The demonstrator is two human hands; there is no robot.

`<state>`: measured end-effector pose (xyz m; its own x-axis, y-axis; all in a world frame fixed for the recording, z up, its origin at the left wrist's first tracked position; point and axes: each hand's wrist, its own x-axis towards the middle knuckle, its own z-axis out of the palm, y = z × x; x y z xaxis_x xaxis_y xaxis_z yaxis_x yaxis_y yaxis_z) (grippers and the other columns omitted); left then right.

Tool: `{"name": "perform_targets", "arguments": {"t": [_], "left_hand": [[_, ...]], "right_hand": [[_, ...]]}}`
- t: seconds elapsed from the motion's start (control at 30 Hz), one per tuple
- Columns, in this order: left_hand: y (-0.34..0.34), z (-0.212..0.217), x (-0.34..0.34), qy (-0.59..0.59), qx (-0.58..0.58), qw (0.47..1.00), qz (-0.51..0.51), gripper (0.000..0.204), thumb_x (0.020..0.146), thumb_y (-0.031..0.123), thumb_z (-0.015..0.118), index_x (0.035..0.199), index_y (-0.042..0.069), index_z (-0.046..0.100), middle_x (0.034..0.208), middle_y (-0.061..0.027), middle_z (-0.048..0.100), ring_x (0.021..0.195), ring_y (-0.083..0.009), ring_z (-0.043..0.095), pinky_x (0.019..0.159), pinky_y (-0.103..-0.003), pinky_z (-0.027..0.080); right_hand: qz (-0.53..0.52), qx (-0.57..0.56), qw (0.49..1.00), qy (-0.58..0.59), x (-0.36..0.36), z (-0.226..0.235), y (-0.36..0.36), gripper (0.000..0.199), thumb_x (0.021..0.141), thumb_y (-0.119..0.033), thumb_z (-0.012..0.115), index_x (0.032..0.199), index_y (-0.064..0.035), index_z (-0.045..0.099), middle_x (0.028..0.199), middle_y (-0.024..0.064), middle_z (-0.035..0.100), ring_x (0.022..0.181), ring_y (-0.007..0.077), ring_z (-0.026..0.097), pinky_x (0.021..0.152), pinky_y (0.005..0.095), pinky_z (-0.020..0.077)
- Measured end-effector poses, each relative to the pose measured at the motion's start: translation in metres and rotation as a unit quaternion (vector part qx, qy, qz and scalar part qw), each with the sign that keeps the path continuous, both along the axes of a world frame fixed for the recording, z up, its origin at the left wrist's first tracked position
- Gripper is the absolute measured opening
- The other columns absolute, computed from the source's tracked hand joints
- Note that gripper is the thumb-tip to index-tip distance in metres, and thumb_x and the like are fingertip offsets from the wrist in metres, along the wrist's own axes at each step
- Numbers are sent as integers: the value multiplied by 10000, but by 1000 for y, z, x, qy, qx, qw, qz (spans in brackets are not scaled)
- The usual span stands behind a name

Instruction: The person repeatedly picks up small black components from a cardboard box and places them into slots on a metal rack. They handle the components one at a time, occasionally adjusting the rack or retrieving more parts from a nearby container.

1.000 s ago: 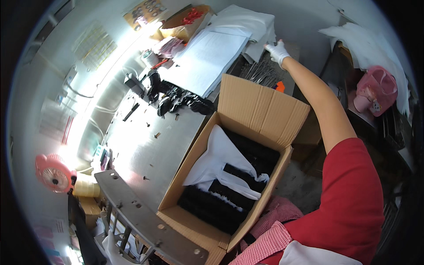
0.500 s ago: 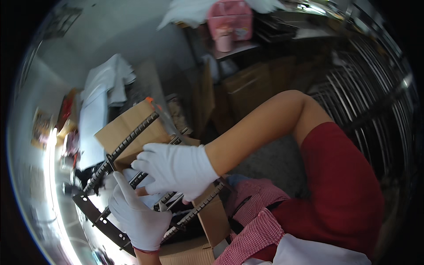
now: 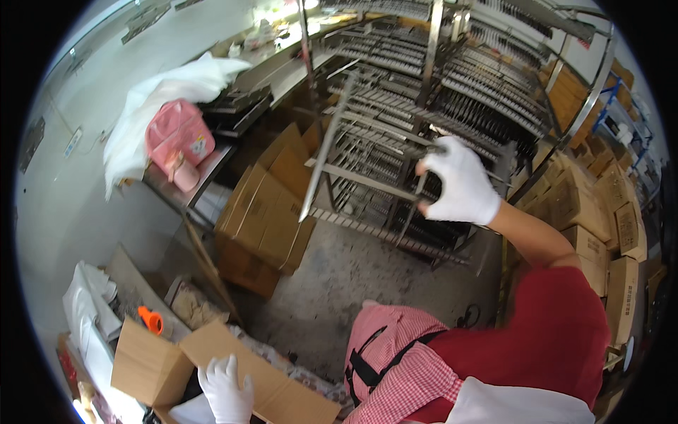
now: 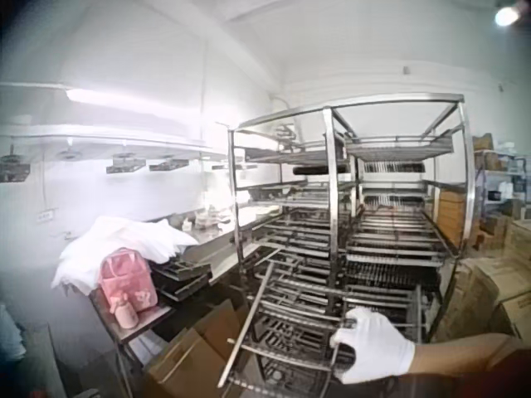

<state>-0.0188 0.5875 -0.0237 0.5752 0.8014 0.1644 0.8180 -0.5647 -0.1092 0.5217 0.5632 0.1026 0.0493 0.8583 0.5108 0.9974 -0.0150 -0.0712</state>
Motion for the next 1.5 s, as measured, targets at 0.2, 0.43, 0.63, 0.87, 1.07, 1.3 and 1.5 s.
{"name": "perform_targets", "arguments": {"t": [0.2, 0.43, 0.63, 0.87, 1.07, 1.3, 1.5], "left_hand": [[5, -5, 28, -64, -89, 994, -19, 479, 795, 195, 741, 1246, 89, 621, 1150, -132, 656, 1147, -328, 579, 1035, -496, 416], [67, -25, 88, -131, -107, 978, -122, 445, 796, 192, 738, 1215, 74, 644, 1152, -150, 653, 1119, -340, 587, 995, -479, 440], [94, -24, 154, -141, -85, 959, -231, 454, 805, 186, 715, 1237, 84, 619, 1127, -150, 646, 1110, -336, 592, 1009, -487, 430], [86, -15, 153, -117, -171, 957, -205, 486, 776, 146, 728, 1237, 47, 608, 1150, -142, 637, 1142, -315, 580, 1006, -469, 428], [84, -12, 139, -157, -149, 949, -230, 397, 684, 150, 748, 1060, 44, 677, 913, -117, 656, 888, -323, 626, 783, -445, 475], [76, 0, 114, -121, -164, 955, -214, 320, 729, 170, 695, 1027, 55, 678, 831, -102, 644, 805, -302, 630, 731, -431, 478], [12, 12, 28, -151, -178, 970, -67, 373, 793, 184, 681, 1148, 71, 663, 1005, -144, 675, 985, -347, 623, 904, -450, 479]], "right_hand": [[-279, 7, 955, -97, 90, 112, -32, 466, 631, -317, 766, 1035, -158, 597, 1192, 255, 515, 1118, 421, 547, 951, 486, 490], [-81, -187, 975, 88, 219, 242, -43, 399, 676, -323, 730, 1004, -143, 591, 1027, 94, 561, 1008, 243, 532, 967, 422, 467], [-288, -44, 905, -311, 294, 242, -20, 408, 921, -283, 607, 1301, -135, 591, 1177, 155, 618, 1076, 343, 596, 987, 429, 476], [-155, 84, 910, -375, 243, 116, 8, 226, 867, -228, 658, 1066, -122, 669, 1310, 70, 587, 1129, 256, 591, 874, 394, 505], [-130, -11, 923, -363, 263, 40, 30, 451, 891, -298, 635, 1272, -64, 579, 1333, 146, 547, 1214, 310, 529, 964, 411, 442], [-297, -177, 938, -35, 340, 67, 20, 442, 871, -414, 568, 1065, -18, 593, 1063, 257, 656, 991, 419, 634, 863, 459, 487], [-22, -136, 982, 132, 134, 29, -23, 420, 852, -333, 704, 692, -29, 463, 626, 85, 340, 628, 144, 338, 548, 372, 323]]}}
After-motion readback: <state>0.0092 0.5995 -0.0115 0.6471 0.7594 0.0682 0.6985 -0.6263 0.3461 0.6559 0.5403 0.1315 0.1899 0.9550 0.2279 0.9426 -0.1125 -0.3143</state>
